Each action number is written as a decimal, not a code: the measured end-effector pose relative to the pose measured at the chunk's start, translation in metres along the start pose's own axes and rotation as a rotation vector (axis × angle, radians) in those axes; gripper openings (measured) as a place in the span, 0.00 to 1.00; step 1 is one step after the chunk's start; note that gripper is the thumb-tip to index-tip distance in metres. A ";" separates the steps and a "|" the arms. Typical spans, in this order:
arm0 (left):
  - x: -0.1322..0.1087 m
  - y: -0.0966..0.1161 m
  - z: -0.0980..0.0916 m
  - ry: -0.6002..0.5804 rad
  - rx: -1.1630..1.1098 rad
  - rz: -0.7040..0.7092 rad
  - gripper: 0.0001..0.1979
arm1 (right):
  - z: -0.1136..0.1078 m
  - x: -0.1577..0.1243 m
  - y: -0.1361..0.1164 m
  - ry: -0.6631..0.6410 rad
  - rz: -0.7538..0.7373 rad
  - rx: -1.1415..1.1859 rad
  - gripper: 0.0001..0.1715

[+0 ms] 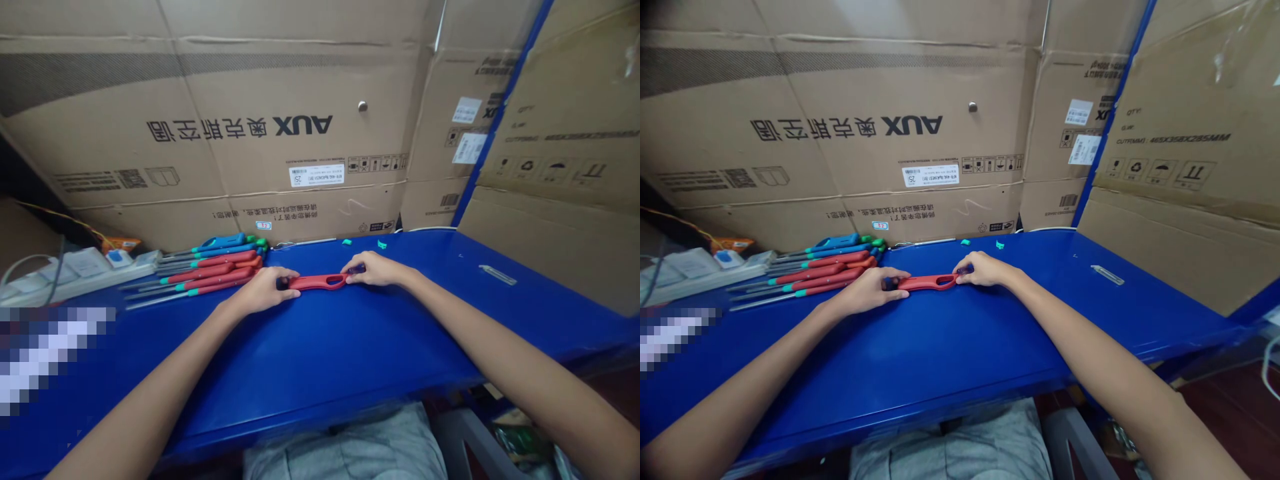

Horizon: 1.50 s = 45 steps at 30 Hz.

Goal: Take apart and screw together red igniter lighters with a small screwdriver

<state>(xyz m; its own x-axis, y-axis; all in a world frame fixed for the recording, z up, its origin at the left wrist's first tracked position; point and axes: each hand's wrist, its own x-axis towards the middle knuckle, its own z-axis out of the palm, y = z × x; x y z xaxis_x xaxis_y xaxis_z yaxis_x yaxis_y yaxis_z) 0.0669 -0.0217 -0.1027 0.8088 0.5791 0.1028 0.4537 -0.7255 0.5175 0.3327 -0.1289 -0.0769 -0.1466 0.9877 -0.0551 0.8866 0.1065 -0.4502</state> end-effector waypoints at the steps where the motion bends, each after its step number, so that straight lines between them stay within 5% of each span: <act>1: 0.000 0.000 0.000 0.001 0.004 0.005 0.25 | 0.000 0.000 0.000 0.001 0.007 -0.014 0.20; 27: 0.000 -0.001 0.002 0.018 0.090 0.093 0.25 | -0.003 0.002 0.009 0.046 0.056 -0.052 0.10; 45: 0.000 -0.004 0.010 0.068 0.233 0.222 0.23 | 0.002 0.004 0.017 0.100 0.026 -0.029 0.13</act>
<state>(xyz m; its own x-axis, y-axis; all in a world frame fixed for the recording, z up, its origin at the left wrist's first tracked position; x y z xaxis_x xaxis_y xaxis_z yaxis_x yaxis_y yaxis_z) 0.0684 -0.0226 -0.1136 0.8744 0.4146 0.2520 0.3483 -0.8980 0.2689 0.3464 -0.1231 -0.0867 -0.0800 0.9965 0.0231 0.9021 0.0822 -0.4236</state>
